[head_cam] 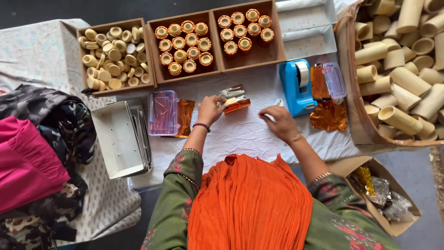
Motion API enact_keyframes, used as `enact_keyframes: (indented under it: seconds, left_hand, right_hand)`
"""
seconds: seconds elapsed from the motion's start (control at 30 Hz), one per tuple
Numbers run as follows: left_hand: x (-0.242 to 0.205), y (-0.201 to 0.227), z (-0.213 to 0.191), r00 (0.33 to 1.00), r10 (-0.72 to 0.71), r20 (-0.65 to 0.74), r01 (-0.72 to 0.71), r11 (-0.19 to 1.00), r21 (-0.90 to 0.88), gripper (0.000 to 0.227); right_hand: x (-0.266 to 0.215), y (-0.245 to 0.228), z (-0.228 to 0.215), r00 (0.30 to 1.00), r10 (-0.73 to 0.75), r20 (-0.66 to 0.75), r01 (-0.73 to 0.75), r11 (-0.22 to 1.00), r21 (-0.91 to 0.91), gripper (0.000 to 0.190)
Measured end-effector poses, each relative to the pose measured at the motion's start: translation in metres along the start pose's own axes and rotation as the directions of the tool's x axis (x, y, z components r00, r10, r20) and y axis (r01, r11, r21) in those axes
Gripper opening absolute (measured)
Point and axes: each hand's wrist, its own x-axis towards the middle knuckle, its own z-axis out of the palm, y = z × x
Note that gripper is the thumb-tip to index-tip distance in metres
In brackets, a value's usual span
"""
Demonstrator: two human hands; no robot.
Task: Wrap small wooden containers in gold decorative foil and secure them.
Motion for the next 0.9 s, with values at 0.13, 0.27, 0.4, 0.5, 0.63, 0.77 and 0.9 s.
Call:
enact_keyframes:
  seconds: [0.13, 0.27, 0.4, 0.5, 0.63, 0.77, 0.9]
  left_hand:
    - [0.004, -0.003, 0.005, 0.999, -0.038, 0.029, 0.038, 0.999, -0.003, 0.02]
    - [0.003, 0.003, -0.002, 0.998, -0.056, 0.036, 0.056, 0.998, -0.008, 0.022]
    - [0.003, 0.006, -0.005, 0.995, -0.073, 0.066, 0.074, 0.997, -0.011, 0.022]
    - [0.002, 0.005, -0.003, 0.995, -0.075, 0.068, 0.077, 0.997, -0.027, 0.023]
    - [-0.001, 0.006, -0.007, 0.995, -0.074, 0.065, 0.076, 0.997, -0.029, 0.022]
    - [-0.001, 0.008, -0.008, 0.997, -0.042, 0.059, 0.044, 0.999, -0.022, 0.023]
    - [0.0, 0.008, -0.008, 0.997, -0.047, 0.06, 0.048, 0.999, -0.019, 0.023]
  right_hand:
    - [0.046, -0.028, 0.021, 0.982, -0.186, -0.013, 0.186, 0.982, 0.005, 0.008]
    - [0.071, -0.021, 0.042, 0.956, -0.291, 0.027, 0.292, 0.956, -0.021, 0.008]
    - [0.084, -0.003, 0.058, 0.969, -0.182, 0.166, 0.199, 0.975, -0.094, 0.015]
    - [0.092, -0.015, 0.052, 0.963, -0.18, 0.202, 0.202, 0.975, -0.093, 0.035]
    - [0.098, -0.035, 0.037, 0.953, -0.147, 0.265, 0.18, 0.978, -0.105, 0.049]
    - [0.098, -0.027, 0.041, 0.945, -0.149, 0.292, 0.206, 0.962, -0.178, 0.044]
    - [0.099, -0.017, 0.052, 0.932, -0.21, 0.296, 0.289, 0.923, -0.254, 0.039]
